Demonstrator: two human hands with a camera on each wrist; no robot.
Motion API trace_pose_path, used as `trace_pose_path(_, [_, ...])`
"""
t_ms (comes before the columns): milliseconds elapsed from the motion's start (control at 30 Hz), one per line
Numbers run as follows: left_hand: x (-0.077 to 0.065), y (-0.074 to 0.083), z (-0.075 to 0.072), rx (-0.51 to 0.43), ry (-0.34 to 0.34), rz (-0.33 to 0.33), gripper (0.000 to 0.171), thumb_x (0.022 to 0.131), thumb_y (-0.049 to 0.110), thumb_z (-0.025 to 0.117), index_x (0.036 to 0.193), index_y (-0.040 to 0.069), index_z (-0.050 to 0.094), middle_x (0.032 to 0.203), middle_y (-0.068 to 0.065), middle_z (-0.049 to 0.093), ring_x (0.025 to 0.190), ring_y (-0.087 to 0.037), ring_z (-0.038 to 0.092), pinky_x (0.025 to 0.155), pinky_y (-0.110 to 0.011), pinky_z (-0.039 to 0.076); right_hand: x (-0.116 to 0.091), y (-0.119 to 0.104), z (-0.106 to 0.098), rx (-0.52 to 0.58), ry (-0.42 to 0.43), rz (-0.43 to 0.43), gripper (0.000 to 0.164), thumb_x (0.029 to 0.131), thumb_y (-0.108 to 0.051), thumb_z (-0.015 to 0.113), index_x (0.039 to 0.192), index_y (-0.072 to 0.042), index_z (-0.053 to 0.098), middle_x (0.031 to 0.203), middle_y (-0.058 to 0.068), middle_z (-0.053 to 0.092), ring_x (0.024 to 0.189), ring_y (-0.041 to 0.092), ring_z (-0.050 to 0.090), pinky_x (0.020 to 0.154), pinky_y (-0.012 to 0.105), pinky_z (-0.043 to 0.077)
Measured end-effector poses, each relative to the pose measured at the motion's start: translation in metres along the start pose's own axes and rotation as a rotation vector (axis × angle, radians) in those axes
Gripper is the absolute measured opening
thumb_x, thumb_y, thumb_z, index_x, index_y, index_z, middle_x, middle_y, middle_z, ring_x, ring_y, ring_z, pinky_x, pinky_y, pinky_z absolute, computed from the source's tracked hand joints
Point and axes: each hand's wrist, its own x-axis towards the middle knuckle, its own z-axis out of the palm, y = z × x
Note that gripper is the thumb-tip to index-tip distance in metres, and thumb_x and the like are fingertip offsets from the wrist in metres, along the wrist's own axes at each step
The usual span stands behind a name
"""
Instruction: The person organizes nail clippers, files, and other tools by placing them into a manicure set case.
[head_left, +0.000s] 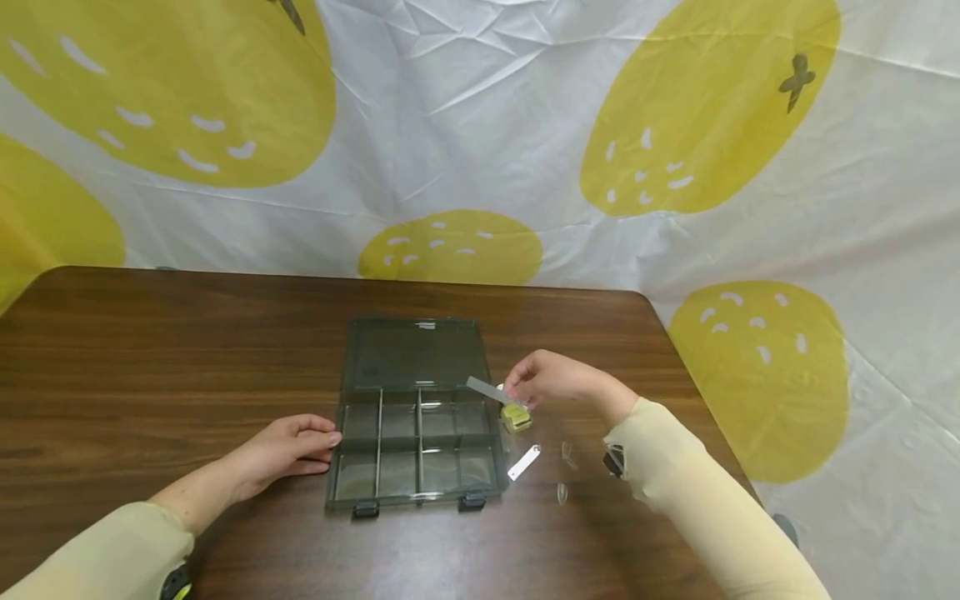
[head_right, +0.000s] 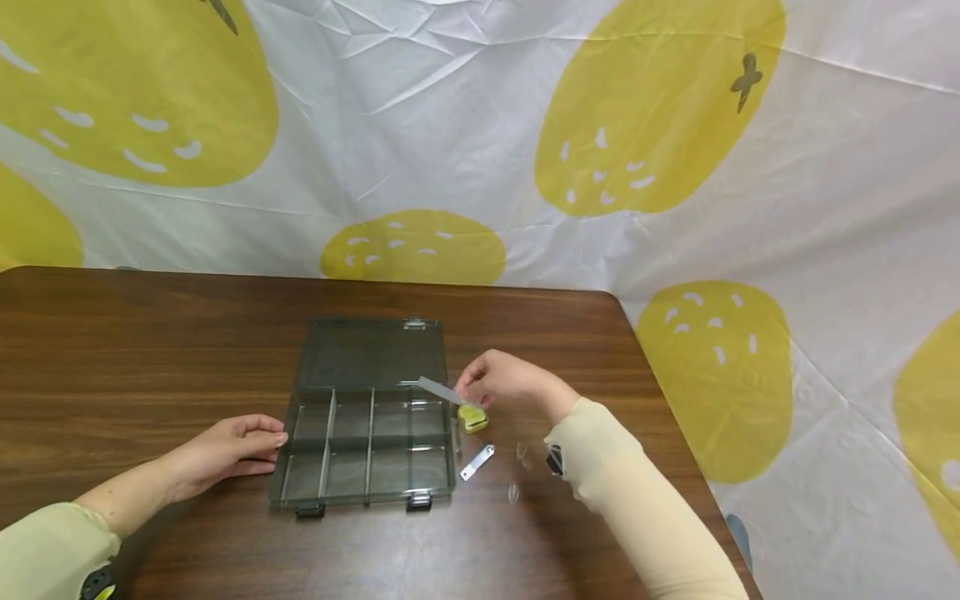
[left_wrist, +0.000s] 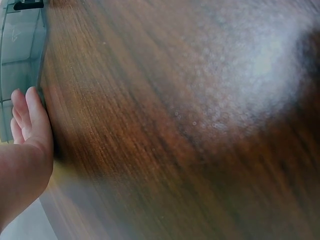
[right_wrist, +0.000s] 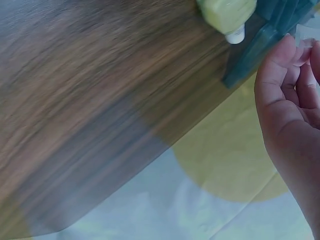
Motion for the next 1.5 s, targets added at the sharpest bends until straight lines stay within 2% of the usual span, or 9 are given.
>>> trace_pose_path(300, [0.000, 0.000, 0.000, -0.004, 0.001, 0.000, 0.048, 0.094, 0.018, 0.054, 0.124, -0.015, 0.036, 0.099, -0.004, 0.059, 0.087, -0.010, 0.058, 0.081, -0.026, 0.055, 0.013, -0.019, 0.012, -0.070, -0.034, -0.012, 0.014, 0.088, -0.001, 0.057, 0.097, 0.008, 0.065, 0.074, -0.004, 0.056, 0.068, 0.008, 0.052, 0.069, 0.024, 0.052])
trace_pose_path(733, [-0.001, 0.002, 0.001, -0.011, -0.001, 0.005, 0.047, 0.094, 0.018, 0.054, 0.123, -0.015, 0.036, 0.098, -0.003, 0.058, 0.087, -0.010, 0.057, 0.081, -0.025, 0.055, 0.020, -0.030, 0.024, -0.179, -0.024, -0.008, 0.013, 0.087, -0.003, 0.060, 0.096, 0.004, 0.068, 0.076, -0.001, 0.060, 0.068, 0.007, 0.052, 0.066, 0.022, 0.052])
trace_pose_path(933, [-0.001, 0.002, 0.002, -0.013, 0.003, 0.007, 0.046, 0.094, 0.017, 0.054, 0.122, -0.015, 0.037, 0.098, -0.003, 0.057, 0.087, -0.010, 0.057, 0.080, -0.025, 0.055, 0.020, -0.030, 0.026, -0.159, -0.002, 0.003, 0.014, 0.085, 0.001, 0.062, 0.097, 0.006, 0.068, 0.076, 0.000, 0.062, 0.067, 0.007, 0.053, 0.065, 0.022, 0.053])
trace_pose_path(1167, [-0.002, 0.002, 0.002, -0.005, 0.000, 0.008, 0.048, 0.094, 0.018, 0.054, 0.123, -0.015, 0.036, 0.100, -0.004, 0.058, 0.088, -0.010, 0.057, 0.082, -0.026, 0.055, 0.017, -0.024, 0.022, -0.124, 0.029, 0.050, 0.016, 0.086, -0.002, 0.061, 0.098, 0.005, 0.068, 0.087, 0.011, 0.068, 0.069, 0.012, 0.059, 0.068, 0.027, 0.056])
trace_pose_path(1267, [-0.002, 0.002, 0.002, -0.004, -0.003, 0.008, 0.048, 0.094, 0.018, 0.054, 0.123, -0.015, 0.036, 0.100, -0.004, 0.058, 0.088, -0.010, 0.057, 0.082, -0.026, 0.055, 0.014, -0.019, 0.020, -0.100, 0.029, 0.045, 0.015, 0.085, -0.001, 0.061, 0.097, 0.006, 0.067, 0.086, 0.013, 0.068, 0.066, 0.011, 0.057, 0.067, 0.025, 0.055])
trace_pose_path(1500, [-0.002, 0.002, 0.003, -0.005, 0.003, 0.013, 0.046, 0.094, 0.017, 0.054, 0.122, -0.015, 0.037, 0.098, -0.003, 0.058, 0.087, -0.010, 0.057, 0.081, -0.026, 0.055, 0.004, -0.010, 0.017, -0.050, 0.004, 0.047, 0.008, 0.081, 0.001, 0.064, 0.088, 0.002, 0.065, 0.073, 0.003, 0.064, 0.064, 0.011, 0.056, 0.066, 0.029, 0.054])
